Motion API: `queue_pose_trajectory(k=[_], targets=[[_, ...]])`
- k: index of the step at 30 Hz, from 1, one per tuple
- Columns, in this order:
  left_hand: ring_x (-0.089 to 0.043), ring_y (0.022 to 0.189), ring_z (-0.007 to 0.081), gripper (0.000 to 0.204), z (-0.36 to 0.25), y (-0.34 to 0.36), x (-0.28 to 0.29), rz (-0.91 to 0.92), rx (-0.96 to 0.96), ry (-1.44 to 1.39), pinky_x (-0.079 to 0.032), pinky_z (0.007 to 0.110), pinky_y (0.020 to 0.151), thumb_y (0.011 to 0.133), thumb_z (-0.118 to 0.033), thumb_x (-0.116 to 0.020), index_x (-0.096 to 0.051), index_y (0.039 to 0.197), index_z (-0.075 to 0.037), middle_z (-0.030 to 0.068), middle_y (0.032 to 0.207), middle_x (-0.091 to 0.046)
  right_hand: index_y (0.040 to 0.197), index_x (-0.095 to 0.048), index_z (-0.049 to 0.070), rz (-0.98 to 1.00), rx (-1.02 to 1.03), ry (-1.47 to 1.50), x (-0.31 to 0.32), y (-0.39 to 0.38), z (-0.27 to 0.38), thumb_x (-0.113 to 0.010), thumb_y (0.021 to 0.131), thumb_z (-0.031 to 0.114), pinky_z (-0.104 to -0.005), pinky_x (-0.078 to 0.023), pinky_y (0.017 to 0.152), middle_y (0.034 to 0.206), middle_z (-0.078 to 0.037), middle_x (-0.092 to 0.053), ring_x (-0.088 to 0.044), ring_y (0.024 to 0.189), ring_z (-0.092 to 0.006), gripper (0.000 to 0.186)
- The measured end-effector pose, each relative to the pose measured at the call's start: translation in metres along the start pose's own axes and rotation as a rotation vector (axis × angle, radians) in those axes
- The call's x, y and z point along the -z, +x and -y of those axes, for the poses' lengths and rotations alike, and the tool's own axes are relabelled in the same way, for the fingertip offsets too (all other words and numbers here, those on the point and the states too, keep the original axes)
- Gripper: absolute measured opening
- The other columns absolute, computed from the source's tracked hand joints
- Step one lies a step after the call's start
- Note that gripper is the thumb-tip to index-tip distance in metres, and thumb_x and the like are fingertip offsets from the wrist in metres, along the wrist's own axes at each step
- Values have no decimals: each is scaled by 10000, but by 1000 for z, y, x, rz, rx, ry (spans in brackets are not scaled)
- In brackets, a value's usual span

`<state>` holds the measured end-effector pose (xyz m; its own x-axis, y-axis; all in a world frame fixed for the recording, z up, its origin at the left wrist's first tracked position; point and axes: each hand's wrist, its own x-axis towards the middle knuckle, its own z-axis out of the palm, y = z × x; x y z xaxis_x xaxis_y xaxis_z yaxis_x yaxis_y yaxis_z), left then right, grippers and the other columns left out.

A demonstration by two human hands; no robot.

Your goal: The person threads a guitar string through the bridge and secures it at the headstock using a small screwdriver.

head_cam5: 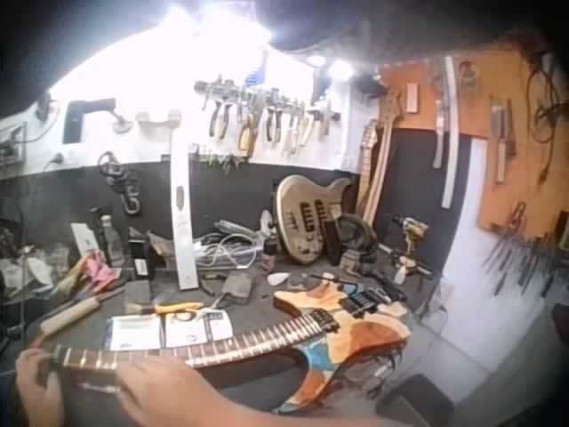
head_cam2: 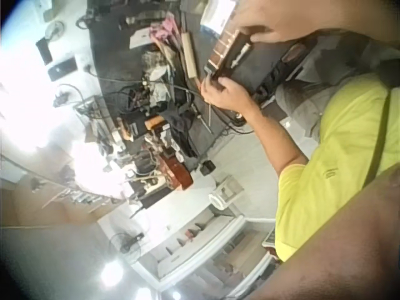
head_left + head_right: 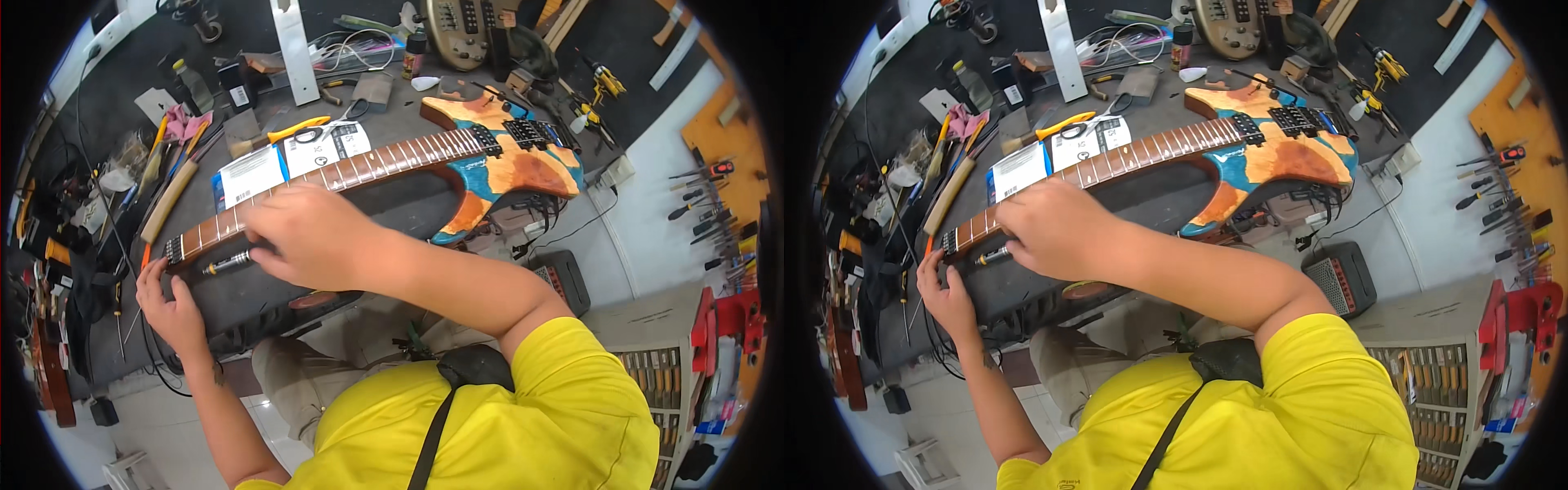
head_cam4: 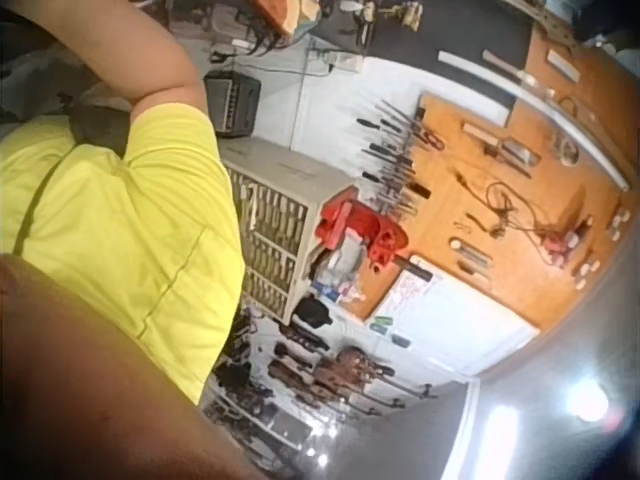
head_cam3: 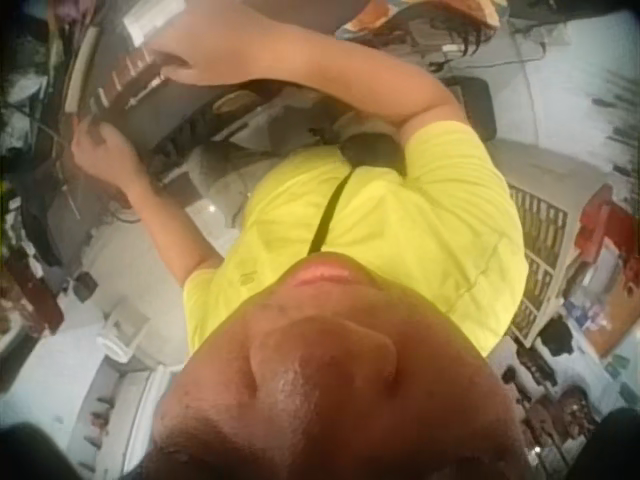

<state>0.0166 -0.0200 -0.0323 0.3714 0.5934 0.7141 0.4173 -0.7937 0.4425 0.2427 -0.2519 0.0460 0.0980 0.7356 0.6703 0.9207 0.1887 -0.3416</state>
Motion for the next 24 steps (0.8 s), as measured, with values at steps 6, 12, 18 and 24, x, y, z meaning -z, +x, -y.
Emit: queue_pose_trajectory(k=[6, 12, 18, 24], targets=[[-674, 1297, 368, 303, -16, 13, 6, -72, -96, 115, -479, 478, 1160, 943, -76, -773, -794, 1245, -61, 133, 1323, -792, 1029, -765, 29, -46, -192, 20, 101, -62, 9, -846, 914, 54, -403, -607, 895, 1023, -128, -805, -780, 957, -311, 144], [-709, 1239, 323, 288, -22, 12, -5, -76, 46, 119, -484, 529, 1056, 972, -140, -792, -767, 1259, -127, 72, 1263, -783, 967, -732, 13, -71, -190, 87, 90, -104, 16, -802, 860, -30, -416, -585, 842, 977, -127, -786, -753, 913, -317, 136], [-711, 1160, 266, 150, -9, 16, 21, 19, 38, 348, -380, 518, 1026, 1035, -180, -777, -803, 1181, -155, 25, 1151, -799, 936, -700, 43, -26, -40, 43, 64, -96, 16, -836, 811, -15, -451, -568, 811, 940, -96, -758, -722, 888, -345, 194], [-717, 1153, 272, 109, 12, 31, 54, 95, -77, 426, -421, 524, 1001, 1005, -165, -803, -830, 1108, -146, 25, 1090, -814, 947, -702, 49, 55, -15, 101, 51, -89, 28, -850, 832, 19, -456, -576, 842, 972, -94, -765, -719, 922, -351, 190]])
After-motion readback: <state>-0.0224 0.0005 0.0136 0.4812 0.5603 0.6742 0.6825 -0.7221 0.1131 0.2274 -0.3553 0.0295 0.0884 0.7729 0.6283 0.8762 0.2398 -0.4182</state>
